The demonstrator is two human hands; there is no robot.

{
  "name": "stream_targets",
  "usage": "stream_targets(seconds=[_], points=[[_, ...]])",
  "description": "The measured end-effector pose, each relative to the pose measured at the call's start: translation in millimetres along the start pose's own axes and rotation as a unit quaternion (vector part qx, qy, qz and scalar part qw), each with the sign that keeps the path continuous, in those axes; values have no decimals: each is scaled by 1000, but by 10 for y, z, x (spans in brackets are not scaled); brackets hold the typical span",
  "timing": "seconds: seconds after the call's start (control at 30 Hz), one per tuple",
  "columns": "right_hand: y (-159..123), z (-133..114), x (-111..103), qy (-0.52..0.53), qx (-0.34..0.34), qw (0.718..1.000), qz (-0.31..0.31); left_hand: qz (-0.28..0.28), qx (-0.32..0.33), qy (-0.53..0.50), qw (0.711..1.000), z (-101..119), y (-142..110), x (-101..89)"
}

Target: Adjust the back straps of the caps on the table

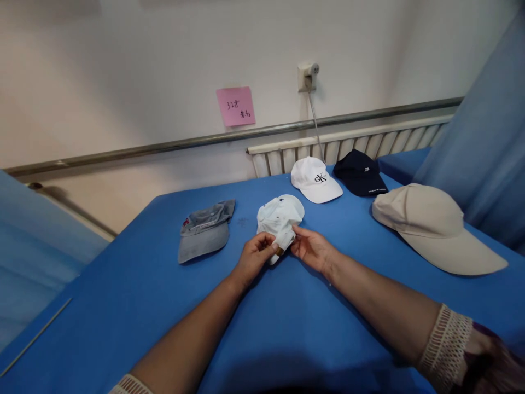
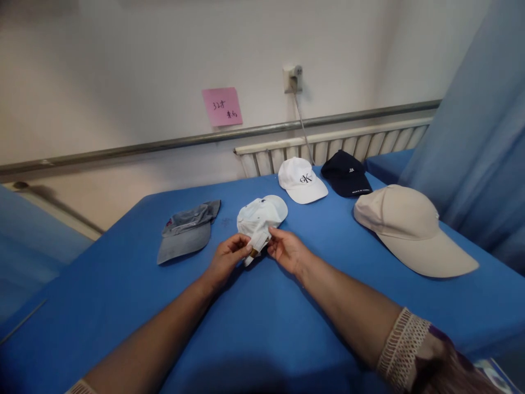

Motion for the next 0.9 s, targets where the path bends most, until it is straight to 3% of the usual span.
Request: stream_targets(seconds=[0.4, 0.67, 0.9], points=[[-64, -122, 145, 17, -19, 999, -30, 12, -5, 9, 1000, -52, -1, 49], [-183, -213, 368, 32, -14, 991, -132, 27, -11, -46, 999, -65, 8, -1], [-171, -191, 334, -41, -54, 992, -106, 18, -11, -60, 998, -92, 8, 8]])
Point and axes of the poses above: each hand's wrist, its own y-axis towards the middle knuckle, its own x-axis out of the palm, z = x × y, the point moved 10 cm from there along y, towards the middle knuckle, and after that the axes turned 10 degrees about -x, right-handed, at the moved point
